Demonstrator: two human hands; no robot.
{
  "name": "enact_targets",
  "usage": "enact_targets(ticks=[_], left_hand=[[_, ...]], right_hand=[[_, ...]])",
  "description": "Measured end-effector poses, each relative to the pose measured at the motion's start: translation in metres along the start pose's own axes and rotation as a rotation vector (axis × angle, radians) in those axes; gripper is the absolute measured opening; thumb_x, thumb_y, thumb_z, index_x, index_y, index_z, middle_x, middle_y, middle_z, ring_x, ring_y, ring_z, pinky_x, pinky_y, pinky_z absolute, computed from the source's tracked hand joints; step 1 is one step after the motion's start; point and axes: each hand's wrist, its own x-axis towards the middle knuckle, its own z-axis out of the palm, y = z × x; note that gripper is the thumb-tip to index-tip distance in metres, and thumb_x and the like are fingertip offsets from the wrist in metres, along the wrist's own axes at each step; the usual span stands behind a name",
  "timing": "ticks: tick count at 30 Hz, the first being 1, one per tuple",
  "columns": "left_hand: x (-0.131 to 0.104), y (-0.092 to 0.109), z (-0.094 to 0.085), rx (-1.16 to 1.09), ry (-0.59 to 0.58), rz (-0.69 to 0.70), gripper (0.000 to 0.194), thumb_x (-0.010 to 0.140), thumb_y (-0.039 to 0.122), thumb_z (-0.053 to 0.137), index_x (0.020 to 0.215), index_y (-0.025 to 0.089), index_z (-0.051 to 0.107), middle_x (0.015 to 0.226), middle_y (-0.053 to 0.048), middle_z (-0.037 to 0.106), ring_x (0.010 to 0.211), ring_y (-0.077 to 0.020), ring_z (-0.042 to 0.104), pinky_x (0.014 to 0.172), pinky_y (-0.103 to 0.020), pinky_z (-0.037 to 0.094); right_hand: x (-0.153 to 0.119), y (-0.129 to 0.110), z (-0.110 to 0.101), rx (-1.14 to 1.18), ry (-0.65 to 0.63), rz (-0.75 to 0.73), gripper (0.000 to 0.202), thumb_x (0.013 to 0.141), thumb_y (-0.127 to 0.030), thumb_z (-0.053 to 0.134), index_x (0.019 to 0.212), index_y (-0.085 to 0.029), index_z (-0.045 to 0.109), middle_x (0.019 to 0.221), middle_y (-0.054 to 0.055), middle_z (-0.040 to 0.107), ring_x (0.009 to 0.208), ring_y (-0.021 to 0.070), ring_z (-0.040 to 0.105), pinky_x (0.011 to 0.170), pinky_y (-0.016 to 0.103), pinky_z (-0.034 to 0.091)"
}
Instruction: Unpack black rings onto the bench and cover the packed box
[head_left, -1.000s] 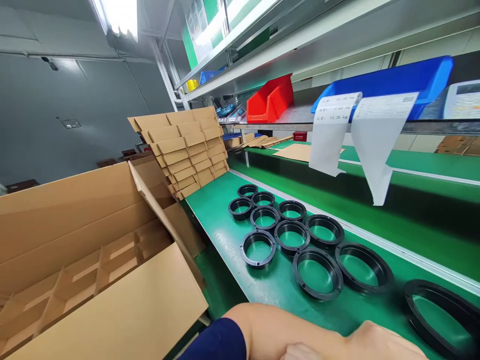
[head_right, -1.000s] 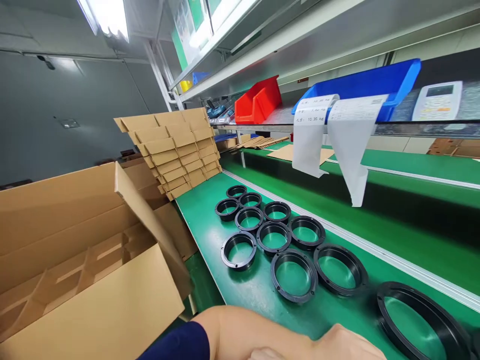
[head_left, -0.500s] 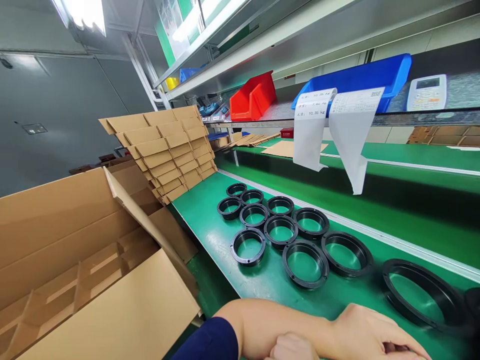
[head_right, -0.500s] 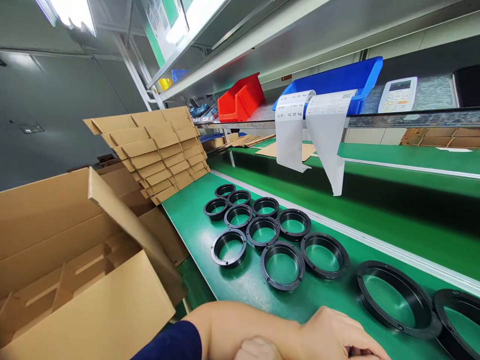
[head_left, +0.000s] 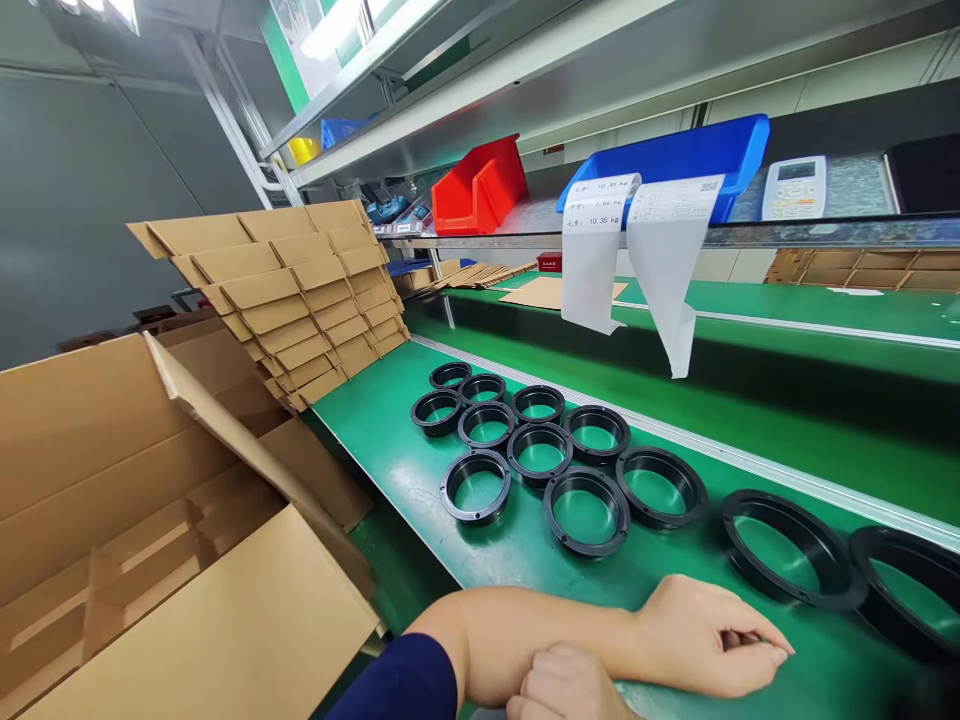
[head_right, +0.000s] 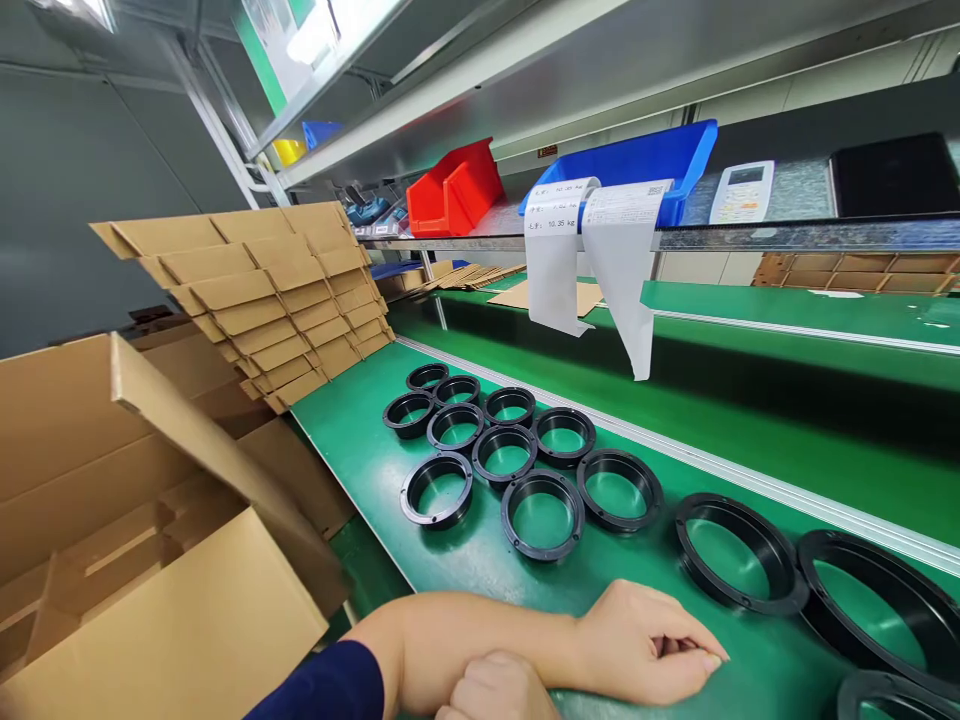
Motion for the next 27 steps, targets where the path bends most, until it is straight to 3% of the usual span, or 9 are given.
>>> enact_targets(ticks=[3, 10, 20, 27], left_hand=[[0.0, 0.004, -0.002, -0.019, 0.039, 0.043, 0.023, 0.087, 0.025, 0.072, 0.105, 0.016, 0.081, 0.083, -0.003, 0.077, 0.075, -0.0147, 0.071, 0.08, -0.018, 0.056], [0.0, 0.005, -0.005, -0.053, 0.069, 0.1, 0.02, 0.081, 0.017, 0.074, 0.099, 0.012, 0.082, 0.078, -0.005, 0.075, 0.063, -0.0131, 0.065, 0.068, -0.018, 0.054], [0.0, 0.005, -0.003, -0.068, 0.094, 0.139, 0.018, 0.08, 0.012, 0.075, 0.096, 0.008, 0.082, 0.074, -0.006, 0.075, 0.066, -0.0131, 0.067, 0.069, -0.016, 0.052], [-0.001, 0.006, -0.003, -0.064, 0.076, 0.084, 0.02, 0.083, 0.017, 0.075, 0.1, 0.011, 0.082, 0.079, -0.005, 0.076, 0.071, -0.0139, 0.07, 0.076, -0.016, 0.055]], right_hand=[[0.005, 0.001, 0.001, 0.046, 0.105, -0.03, 0.05, 0.113, -0.029, 0.036, 0.068, -0.018, 0.054, 0.056, -0.002, 0.043, 0.048, 0.012, 0.039, 0.045, 0.027, 0.024], [0.015, -0.001, -0.003, 0.023, 0.141, -0.025, 0.058, 0.116, -0.031, 0.031, 0.064, -0.016, 0.053, 0.055, -0.003, 0.038, 0.048, 0.0111, 0.036, 0.046, 0.028, 0.022], [0.008, 0.001, 0.001, 0.021, 0.082, -0.023, 0.056, 0.116, -0.035, 0.033, 0.066, -0.017, 0.053, 0.054, -0.003, 0.038, 0.048, 0.0114, 0.037, 0.046, 0.027, 0.024], [-0.002, 0.0, 0.01, 0.029, 0.076, 0.01, 0.054, 0.116, -0.035, 0.033, 0.068, -0.019, 0.053, 0.054, -0.003, 0.04, 0.048, 0.0118, 0.038, 0.046, 0.026, 0.025]])
